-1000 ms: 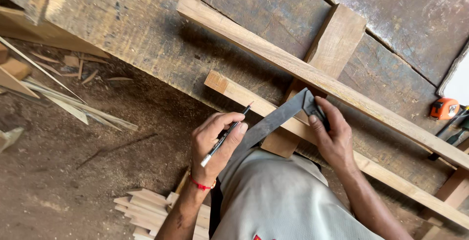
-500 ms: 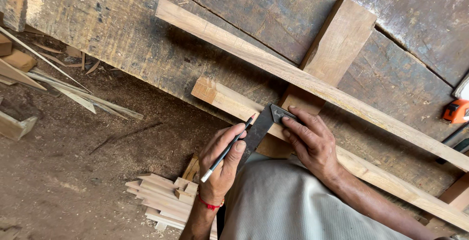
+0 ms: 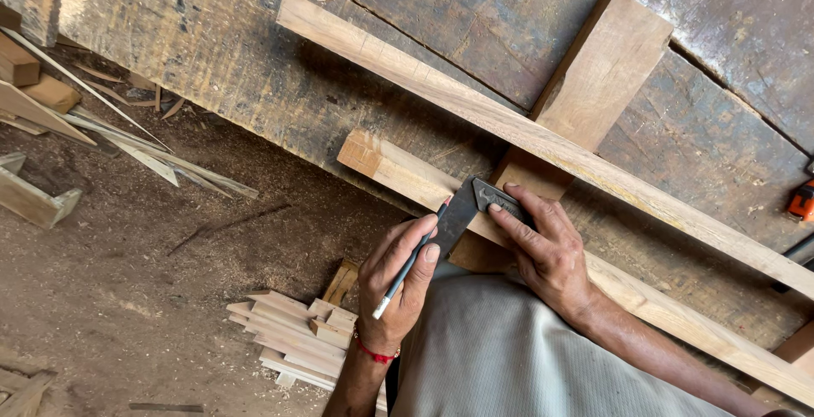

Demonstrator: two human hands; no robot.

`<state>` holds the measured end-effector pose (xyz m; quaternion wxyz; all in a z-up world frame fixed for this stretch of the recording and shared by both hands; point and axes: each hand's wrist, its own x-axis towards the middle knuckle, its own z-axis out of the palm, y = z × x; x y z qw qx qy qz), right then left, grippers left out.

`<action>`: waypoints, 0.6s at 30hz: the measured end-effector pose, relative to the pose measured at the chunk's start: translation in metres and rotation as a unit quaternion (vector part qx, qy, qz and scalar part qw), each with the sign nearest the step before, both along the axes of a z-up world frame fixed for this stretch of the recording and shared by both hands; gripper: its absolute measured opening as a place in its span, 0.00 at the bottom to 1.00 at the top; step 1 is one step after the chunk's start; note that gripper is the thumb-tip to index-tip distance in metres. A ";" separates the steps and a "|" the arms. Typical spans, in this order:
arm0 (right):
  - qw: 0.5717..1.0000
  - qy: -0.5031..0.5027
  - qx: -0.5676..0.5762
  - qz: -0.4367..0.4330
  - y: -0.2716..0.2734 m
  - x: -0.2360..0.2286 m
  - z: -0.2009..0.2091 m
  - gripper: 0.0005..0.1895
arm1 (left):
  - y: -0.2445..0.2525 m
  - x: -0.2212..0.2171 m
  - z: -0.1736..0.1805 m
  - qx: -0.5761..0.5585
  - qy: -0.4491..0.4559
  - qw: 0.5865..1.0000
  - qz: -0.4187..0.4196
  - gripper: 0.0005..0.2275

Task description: The person measures and marks several wooden beams using a square, a pencil, and a tape measure on a workbench.

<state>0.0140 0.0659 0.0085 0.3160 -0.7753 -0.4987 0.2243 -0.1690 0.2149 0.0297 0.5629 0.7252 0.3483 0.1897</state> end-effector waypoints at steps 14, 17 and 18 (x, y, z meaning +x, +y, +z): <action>1.000 -0.009 -0.001 -0.002 0.002 -0.001 0.001 0.34 | 0.003 0.001 0.000 0.015 0.004 1.000 -0.016 0.13; 1.000 -0.009 0.003 -0.001 0.002 -0.001 0.000 0.34 | 0.003 0.001 0.001 0.025 0.001 0.999 -0.019 0.13; 1.000 -0.009 0.005 0.000 0.002 -0.001 0.000 0.34 | 0.003 0.001 0.001 0.030 0.000 0.999 -0.020 0.13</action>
